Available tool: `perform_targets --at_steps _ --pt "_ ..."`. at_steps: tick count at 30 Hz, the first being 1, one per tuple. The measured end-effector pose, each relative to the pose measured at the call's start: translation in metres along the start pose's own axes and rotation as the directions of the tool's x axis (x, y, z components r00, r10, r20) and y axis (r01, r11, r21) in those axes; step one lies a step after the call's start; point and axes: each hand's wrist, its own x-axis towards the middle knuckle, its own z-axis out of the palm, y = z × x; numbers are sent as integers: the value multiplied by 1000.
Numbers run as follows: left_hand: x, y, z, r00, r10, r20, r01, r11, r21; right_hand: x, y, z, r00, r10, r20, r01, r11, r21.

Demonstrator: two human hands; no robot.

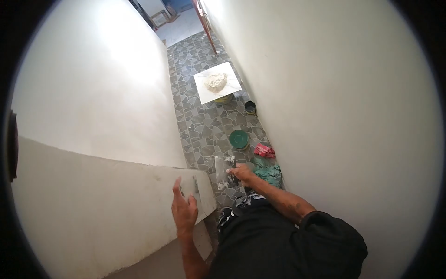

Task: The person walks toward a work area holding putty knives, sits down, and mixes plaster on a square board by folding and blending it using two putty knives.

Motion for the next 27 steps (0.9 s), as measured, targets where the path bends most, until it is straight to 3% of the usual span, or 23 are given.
perform_targets --at_steps 4,6,10,13,14,15,18,19,21,22,23,25,26,27 --pt "68 91 -42 964 227 141 -243 965 103 40 -1 -41 997 -68 -32 67 997 -43" --pt "95 131 -58 930 348 118 -364 919 154 55 -5 -48 995 -80 -57 78 996 -34" --pt "148 182 -80 780 619 96 -623 751 219 89 -19 -59 982 -121 -143 117 992 -35" --pt "199 220 -90 702 697 142 -701 643 310 93 -59 -48 960 -163 -226 182 981 64" --pt "223 235 -103 787 538 302 -609 757 237 100 -71 -50 960 -159 -232 175 983 52" --pt "256 256 -120 808 364 464 -490 851 187 108 -82 -54 958 -156 -242 170 985 36" --pt "271 234 -97 929 356 103 -367 846 386 119 -111 -54 929 -235 -284 269 959 86" --pt "289 263 -90 995 57 78 -78 948 308 120 -133 -64 925 -250 -285 282 957 76" --pt "318 251 -100 1000 10 26 -18 943 332 128 -151 -60 894 -294 -338 315 949 10" --pt "331 228 -105 960 280 -10 -248 865 437 131 -154 -58 891 -265 -368 291 957 16" --pt "348 201 -106 846 533 -25 -436 717 543 137 -158 -58 890 -235 -390 267 963 27" --pt "384 159 -82 539 839 -76 -593 442 673 162 -158 -69 875 -210 -436 242 970 19" --pt "402 139 -71 347 933 -97 -583 295 757 176 -170 -96 880 -169 -445 219 974 63" --pt "396 148 -87 432 899 -75 -755 406 515 180 -166 -88 864 -171 -473 219 975 47"
